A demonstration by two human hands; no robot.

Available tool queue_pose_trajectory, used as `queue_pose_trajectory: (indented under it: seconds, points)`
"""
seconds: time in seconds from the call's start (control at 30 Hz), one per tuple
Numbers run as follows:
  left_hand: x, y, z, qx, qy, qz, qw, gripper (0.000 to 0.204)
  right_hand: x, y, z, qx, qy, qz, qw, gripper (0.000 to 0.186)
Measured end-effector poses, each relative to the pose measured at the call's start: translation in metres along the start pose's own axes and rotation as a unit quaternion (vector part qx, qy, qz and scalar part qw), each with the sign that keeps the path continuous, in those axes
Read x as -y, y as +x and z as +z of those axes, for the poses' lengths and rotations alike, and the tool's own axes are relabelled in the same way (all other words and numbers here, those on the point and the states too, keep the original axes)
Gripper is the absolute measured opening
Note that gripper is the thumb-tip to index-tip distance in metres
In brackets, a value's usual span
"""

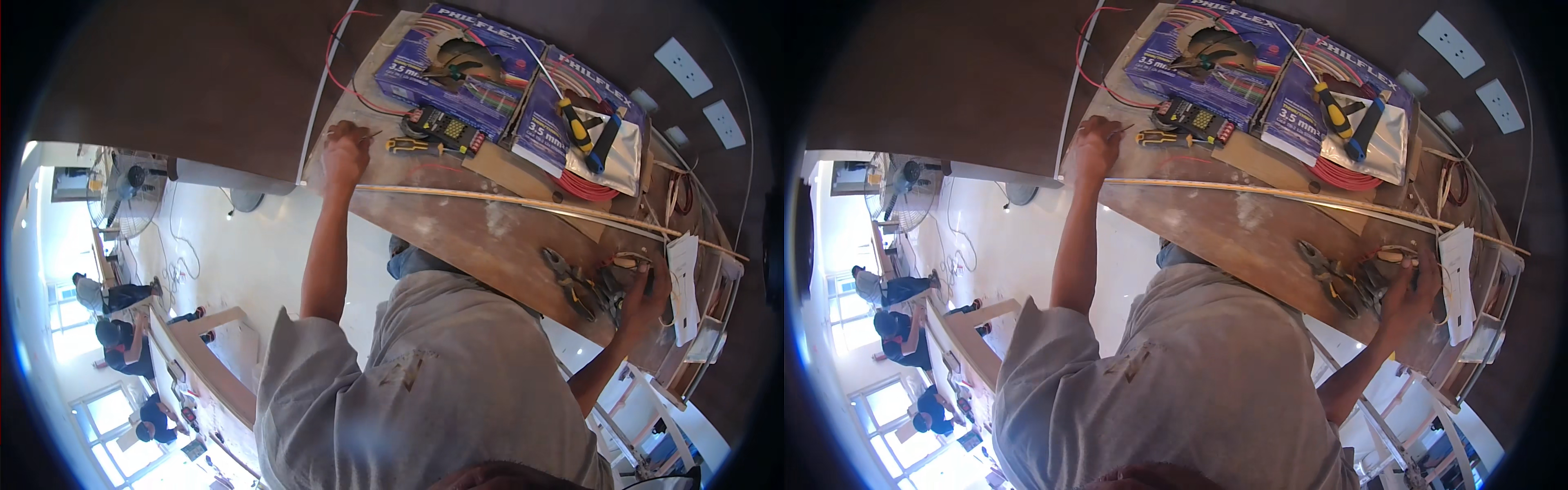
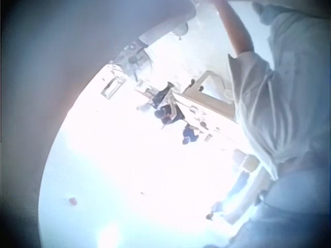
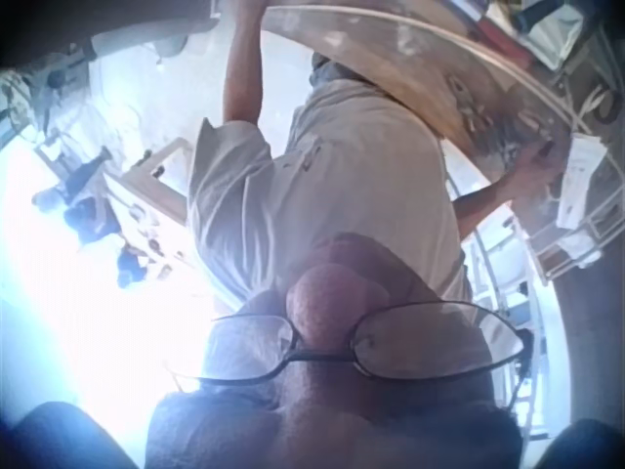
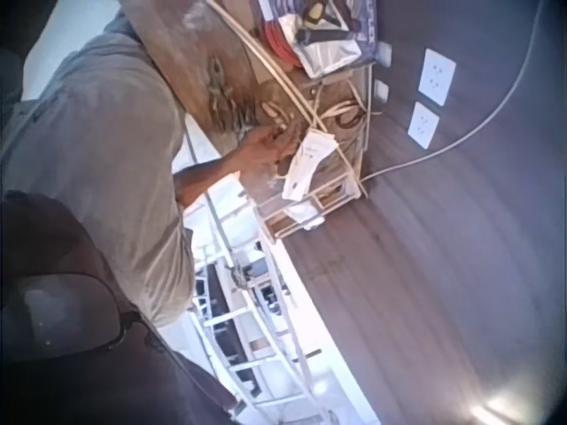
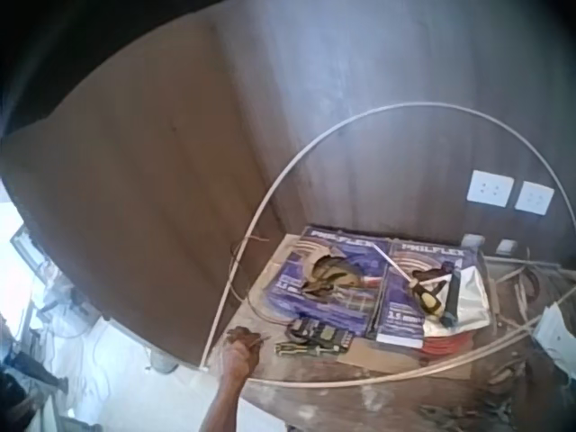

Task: The person prepares electrical components by hand and using pliers; they strip wires, handle a small wooden strip, and sort through items in a small box.

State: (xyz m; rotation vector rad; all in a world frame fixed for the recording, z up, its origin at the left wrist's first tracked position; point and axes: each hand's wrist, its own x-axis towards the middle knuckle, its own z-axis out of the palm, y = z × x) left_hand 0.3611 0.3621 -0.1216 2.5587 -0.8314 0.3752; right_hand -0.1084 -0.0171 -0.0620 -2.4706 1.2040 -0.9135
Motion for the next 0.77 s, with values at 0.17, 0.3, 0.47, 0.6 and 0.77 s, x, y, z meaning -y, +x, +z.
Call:
queue_pose_trajectory:
  seconds: [0.17, 0.3, 0.47, 0.6, 0.77]
  points:
    - [0.022, 0.009, 0.017, 0.060, 0.083, 0.050, 0.993, 0.010, 0.020, -0.018, 0.021, -0.007, 0.009, -0.014, 1.000, 0.038]
    - [0.037, -0.001, -0.017, 0.077, 0.059, 0.109, 0.989, 0.012, 0.064, -0.029, 0.039, -0.008, 0.032, -0.069, 0.997, 0.035]
    - [0.029, -0.053, -0.117, 0.150, -0.568, -0.083, 0.805, 0.007, 0.189, -0.058, 0.062, 0.077, 0.162, -0.145, 0.973, 0.038]
    - [0.027, -0.118, -0.139, 0.258, -0.560, -0.091, 0.782, 0.008, 0.310, -0.088, 0.083, 0.279, 0.337, -0.197, 0.877, 0.039]
    - [0.037, -0.144, -0.157, 0.349, -0.534, -0.058, 0.768, 0.011, 0.380, -0.118, 0.107, 0.498, 0.356, -0.200, 0.765, 0.051]
